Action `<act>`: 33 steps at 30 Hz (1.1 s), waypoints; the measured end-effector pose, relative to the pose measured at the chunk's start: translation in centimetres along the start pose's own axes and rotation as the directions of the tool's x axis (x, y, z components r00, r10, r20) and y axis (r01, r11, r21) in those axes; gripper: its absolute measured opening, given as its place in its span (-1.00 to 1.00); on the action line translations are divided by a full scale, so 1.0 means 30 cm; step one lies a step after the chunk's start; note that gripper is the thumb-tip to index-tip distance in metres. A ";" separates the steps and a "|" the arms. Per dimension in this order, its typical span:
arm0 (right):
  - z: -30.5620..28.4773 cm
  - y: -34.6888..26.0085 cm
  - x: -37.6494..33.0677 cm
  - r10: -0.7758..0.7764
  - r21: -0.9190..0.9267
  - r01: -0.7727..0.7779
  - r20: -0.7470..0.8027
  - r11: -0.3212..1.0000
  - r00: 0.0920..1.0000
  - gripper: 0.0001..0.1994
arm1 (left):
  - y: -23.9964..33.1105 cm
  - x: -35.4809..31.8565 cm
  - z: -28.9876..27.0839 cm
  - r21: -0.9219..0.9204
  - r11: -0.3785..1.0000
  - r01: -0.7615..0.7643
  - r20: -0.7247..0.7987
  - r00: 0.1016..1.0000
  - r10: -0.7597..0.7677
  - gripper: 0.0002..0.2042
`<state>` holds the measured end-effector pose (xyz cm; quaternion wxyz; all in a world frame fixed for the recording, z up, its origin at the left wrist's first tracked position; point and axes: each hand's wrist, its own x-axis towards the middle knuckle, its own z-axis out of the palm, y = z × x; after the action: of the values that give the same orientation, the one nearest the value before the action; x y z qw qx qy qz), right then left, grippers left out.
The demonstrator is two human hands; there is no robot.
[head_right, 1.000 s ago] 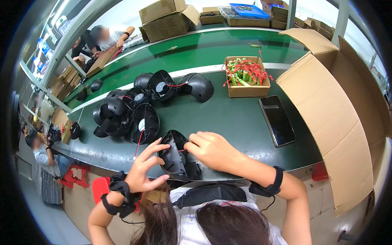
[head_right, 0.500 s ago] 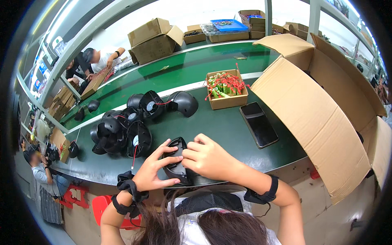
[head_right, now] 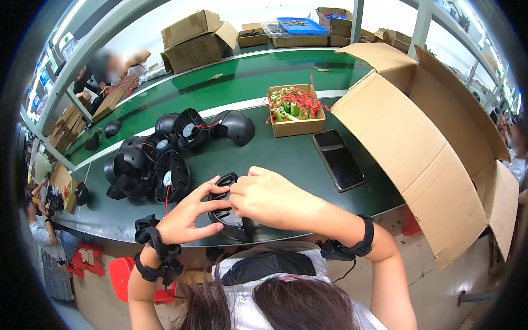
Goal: The person is assembling black plastic electronic housings by inserting small green components and joining the parts together.
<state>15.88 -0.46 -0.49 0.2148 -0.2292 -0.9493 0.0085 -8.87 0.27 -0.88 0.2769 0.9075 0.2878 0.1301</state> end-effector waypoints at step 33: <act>0.105 0.016 0.015 0.087 0.363 0.023 -0.285 0.931 0.954 -0.83 | 0.034 0.053 0.166 -0.096 0.994 0.056 -0.377 0.922 -0.088 -0.72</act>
<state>14.44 0.43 -3.25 0.3932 -0.1999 -0.8844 0.1525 -5.16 -1.59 -4.21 0.2581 0.8415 0.3636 0.3052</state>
